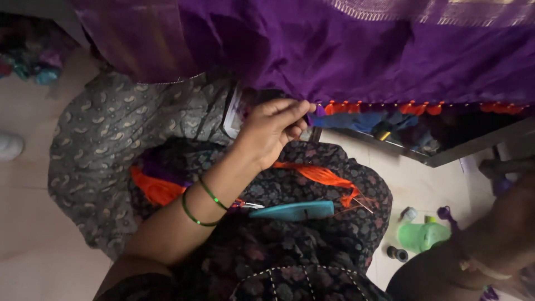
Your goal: Attaching decorative yarn tassels to the border of a purple sari.
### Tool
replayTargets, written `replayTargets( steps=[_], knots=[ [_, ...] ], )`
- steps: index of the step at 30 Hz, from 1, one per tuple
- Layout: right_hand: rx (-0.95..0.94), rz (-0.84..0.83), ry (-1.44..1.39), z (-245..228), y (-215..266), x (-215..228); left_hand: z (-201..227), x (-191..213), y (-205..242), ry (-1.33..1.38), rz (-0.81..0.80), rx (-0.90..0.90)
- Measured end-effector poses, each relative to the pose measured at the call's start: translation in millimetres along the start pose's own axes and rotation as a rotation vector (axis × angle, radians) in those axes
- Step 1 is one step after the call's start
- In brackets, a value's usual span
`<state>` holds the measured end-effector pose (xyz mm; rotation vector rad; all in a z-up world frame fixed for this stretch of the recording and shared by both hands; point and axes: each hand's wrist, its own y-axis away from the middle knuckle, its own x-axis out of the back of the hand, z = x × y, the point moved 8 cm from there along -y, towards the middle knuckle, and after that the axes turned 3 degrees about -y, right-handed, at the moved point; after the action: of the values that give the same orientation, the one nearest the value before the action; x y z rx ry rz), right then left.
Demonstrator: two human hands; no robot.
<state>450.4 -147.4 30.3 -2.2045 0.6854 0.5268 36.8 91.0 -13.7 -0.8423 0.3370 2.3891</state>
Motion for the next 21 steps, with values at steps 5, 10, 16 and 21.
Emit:
replayTargets(
  steps=[5,10,16,21],
  knots=[
    [0.082,-0.222,0.238,8,43,-193,-2,-14,9,-0.064,-0.037,0.046],
    [-0.251,-0.434,0.556,67,84,-300,-3,-22,15,-0.114,-0.012,0.066],
    [-0.434,-0.469,0.294,112,105,-299,1,-23,18,-0.125,-0.035,0.03],
    [-0.443,-0.463,0.295,108,108,-296,3,-27,22,-0.134,-0.052,0.025]
  ],
)
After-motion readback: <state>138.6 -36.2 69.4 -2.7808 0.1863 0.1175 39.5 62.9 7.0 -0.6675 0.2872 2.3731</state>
